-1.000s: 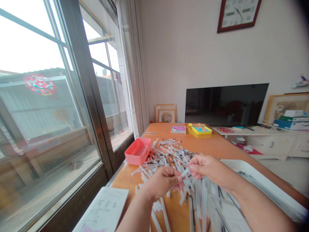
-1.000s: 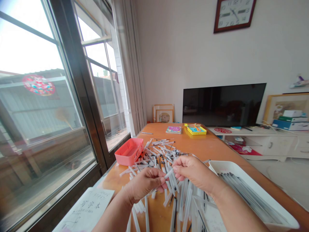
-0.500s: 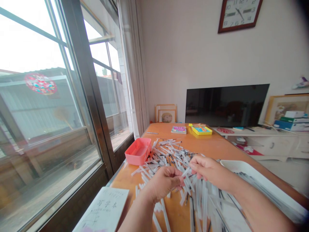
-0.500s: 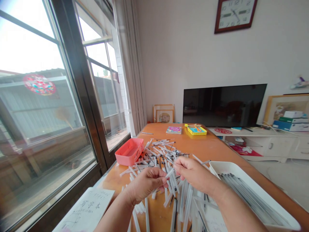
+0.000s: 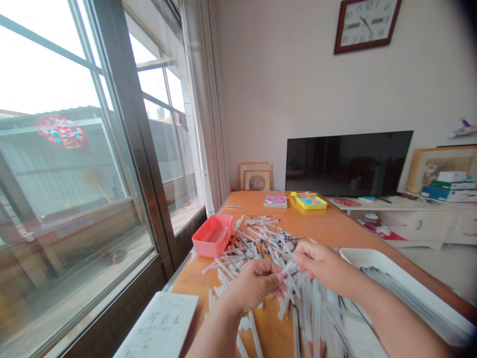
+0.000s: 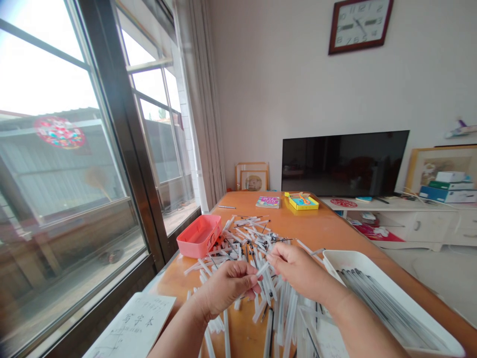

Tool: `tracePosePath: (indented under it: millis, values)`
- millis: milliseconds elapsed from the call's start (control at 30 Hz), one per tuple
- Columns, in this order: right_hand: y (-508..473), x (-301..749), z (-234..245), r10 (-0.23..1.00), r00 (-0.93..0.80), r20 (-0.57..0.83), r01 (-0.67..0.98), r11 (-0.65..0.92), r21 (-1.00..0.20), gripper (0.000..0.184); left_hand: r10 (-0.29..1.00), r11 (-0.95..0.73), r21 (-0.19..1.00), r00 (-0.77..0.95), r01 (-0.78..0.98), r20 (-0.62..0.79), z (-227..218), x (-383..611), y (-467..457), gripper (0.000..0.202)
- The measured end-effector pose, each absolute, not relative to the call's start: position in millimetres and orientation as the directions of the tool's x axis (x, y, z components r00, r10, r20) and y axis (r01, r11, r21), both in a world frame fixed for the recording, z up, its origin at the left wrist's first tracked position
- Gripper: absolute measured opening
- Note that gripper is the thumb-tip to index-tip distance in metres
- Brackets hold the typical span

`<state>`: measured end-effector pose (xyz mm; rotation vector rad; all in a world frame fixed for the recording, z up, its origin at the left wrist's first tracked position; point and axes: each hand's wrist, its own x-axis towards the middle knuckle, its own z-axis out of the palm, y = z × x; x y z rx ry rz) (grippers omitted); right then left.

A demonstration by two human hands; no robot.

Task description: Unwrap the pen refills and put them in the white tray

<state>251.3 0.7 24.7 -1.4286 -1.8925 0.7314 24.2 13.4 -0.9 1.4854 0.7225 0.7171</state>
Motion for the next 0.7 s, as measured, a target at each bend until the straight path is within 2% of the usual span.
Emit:
tracePosePath:
  millis: [200, 400, 500, 700]
  values:
    - [4.3, 246.9, 16.1, 0.957, -0.124, 0.262, 0.675, 0.274, -0.684, 0.046, 0.823, -0.134, 0.988, 0.563, 0.078, 0.067, -2.1, 28.1, 13.3, 0.024]
    - [-3.9, 246.1, 30.7, 0.977, -0.131, 0.167, 0.589, 0.212, -0.78, 0.052, 0.809, -0.062, 0.997, 0.587, 0.042, 0.025, -0.6, 26.9, 14.0, 0.029]
    - [-5.6, 245.1, 34.0, 0.978, -0.166, 0.123, 0.56, 0.196, -0.805, 0.048, 0.799, -0.048, 0.998, 0.601, 0.048, 0.009, -0.2, 25.5, 13.0, 0.034]
    - [-0.5, 241.8, 25.9, 0.975, -0.098, 0.201, 0.639, 0.216, -0.738, 0.044, 0.822, -0.119, 0.991, 0.565, 0.056, 0.067, -2.7, 30.9, 12.1, 0.027]
